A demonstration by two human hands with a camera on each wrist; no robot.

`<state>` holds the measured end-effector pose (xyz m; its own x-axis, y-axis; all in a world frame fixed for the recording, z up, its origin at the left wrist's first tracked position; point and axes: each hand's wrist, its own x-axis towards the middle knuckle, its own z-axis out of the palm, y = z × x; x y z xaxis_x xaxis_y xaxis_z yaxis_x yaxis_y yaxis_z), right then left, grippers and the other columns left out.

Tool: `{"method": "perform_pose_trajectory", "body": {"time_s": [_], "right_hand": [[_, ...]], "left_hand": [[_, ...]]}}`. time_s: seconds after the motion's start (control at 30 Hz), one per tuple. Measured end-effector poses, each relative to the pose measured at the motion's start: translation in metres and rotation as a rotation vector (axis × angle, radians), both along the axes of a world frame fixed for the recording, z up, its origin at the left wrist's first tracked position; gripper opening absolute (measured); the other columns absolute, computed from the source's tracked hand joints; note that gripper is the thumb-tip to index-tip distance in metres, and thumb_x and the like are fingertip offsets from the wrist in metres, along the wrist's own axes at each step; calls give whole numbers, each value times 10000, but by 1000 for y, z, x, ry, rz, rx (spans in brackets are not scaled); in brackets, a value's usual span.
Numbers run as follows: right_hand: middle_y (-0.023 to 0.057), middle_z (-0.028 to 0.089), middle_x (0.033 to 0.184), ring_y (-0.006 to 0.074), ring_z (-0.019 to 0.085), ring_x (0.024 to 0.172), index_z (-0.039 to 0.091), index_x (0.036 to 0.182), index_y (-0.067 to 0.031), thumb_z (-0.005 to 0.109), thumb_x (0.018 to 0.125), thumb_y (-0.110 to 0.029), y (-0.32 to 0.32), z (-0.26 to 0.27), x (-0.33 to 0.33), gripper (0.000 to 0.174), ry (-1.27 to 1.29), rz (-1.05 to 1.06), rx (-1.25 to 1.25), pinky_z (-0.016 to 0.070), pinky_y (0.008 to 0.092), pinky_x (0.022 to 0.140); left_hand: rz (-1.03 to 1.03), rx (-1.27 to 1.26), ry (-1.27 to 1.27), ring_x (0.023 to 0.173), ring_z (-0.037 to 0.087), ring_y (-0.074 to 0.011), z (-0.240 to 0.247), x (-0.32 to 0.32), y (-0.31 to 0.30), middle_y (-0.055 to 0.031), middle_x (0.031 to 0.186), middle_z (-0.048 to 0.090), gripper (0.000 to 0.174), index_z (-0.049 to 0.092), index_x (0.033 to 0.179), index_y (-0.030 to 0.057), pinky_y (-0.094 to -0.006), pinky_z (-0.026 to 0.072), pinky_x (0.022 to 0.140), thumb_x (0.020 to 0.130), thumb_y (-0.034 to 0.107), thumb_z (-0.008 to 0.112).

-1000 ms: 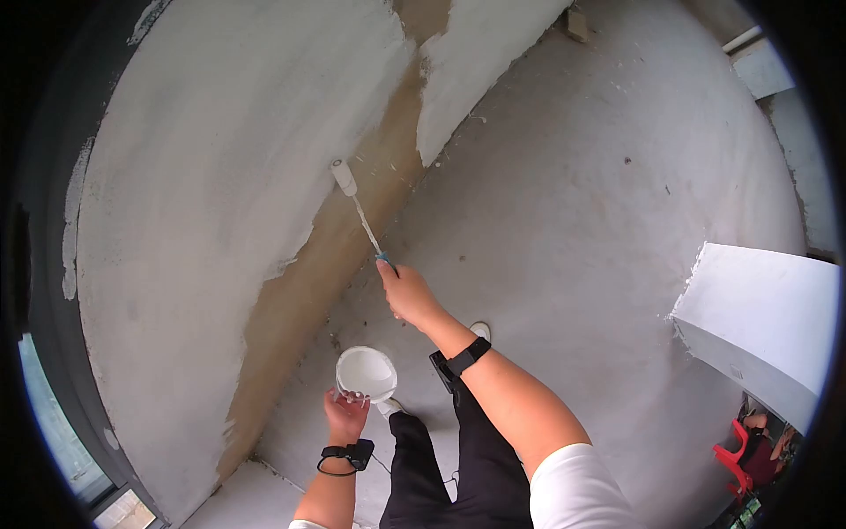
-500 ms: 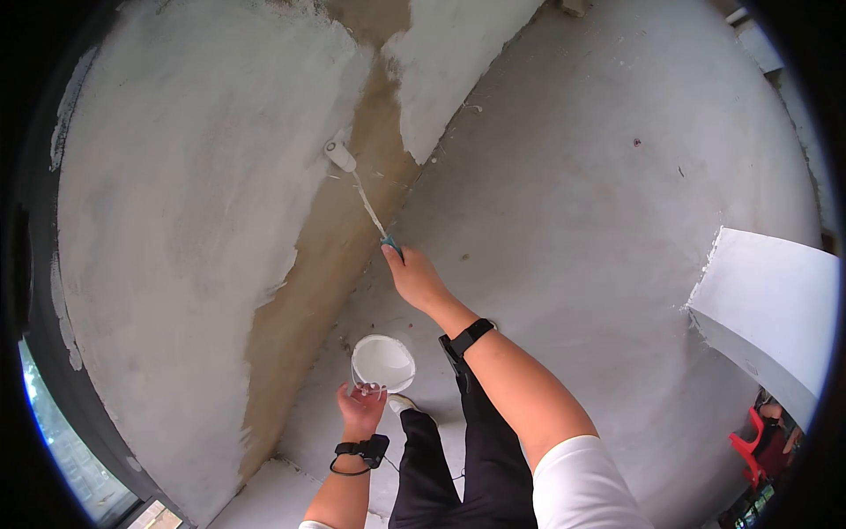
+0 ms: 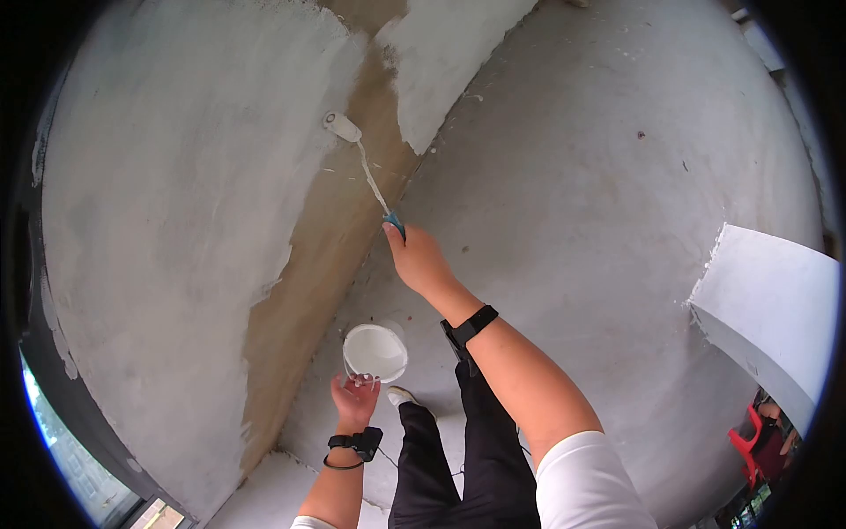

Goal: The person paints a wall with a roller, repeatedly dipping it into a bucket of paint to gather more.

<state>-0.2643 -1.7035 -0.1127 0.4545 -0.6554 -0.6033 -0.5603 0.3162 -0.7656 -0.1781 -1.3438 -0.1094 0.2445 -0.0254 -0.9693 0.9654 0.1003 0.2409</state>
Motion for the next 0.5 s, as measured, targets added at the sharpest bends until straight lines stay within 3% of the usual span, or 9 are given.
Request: {"method": "perform_pose_trajectory", "body": {"time_s": [0.13, 0.2, 0.33, 0.4, 0.5], "right_hand": [[303, 645, 806, 521, 617, 800, 614, 875, 50, 467, 1098, -419, 39, -5, 3, 539, -32, -22, -65, 480, 540, 708], [296, 642, 783, 514, 624, 797, 611, 862, 51, 461, 1100, -422, 50, 0, -3, 550, -38, 81, -34, 479, 540, 712], [295, 640, 767, 507, 631, 796, 609, 854, 53, 457, 1101, -421, 14, -6, -1, 556, 24, 54, -98, 479, 541, 716], [293, 645, 774, 501, 632, 800, 608, 856, 54, 458, 1101, -421, -7, -3, 7, 555, -83, -126, 68, 479, 545, 720], [275, 640, 755, 479, 647, 780, 604, 854, 52, 465, 1101, -419, 3, 6, 16, 549, 7, -53, 91, 486, 536, 710]], "left_hand": [[30, 33, -3, 797, 531, -235, 4, 3, 5, -21, 678, 496, 339, 466, 768, 139, -437, 416, 939, 953, 406, 563], [15, 34, 2, 800, 529, -233, 8, 5, 11, -20, 677, 496, 349, 461, 769, 140, -431, 412, 933, 954, 420, 556], [1, 40, -9, 798, 547, -221, 13, 10, 22, -13, 675, 499, 354, 454, 756, 143, -440, 408, 975, 934, 430, 561], [14, 72, -9, 801, 545, -221, 14, 13, 28, -15, 682, 495, 350, 454, 766, 139, -442, 409, 974, 936, 428, 556], [14, 51, -8, 807, 543, -220, 13, 16, 38, -16, 696, 497, 342, 456, 779, 134, -444, 410, 975, 936, 422, 553]]}}
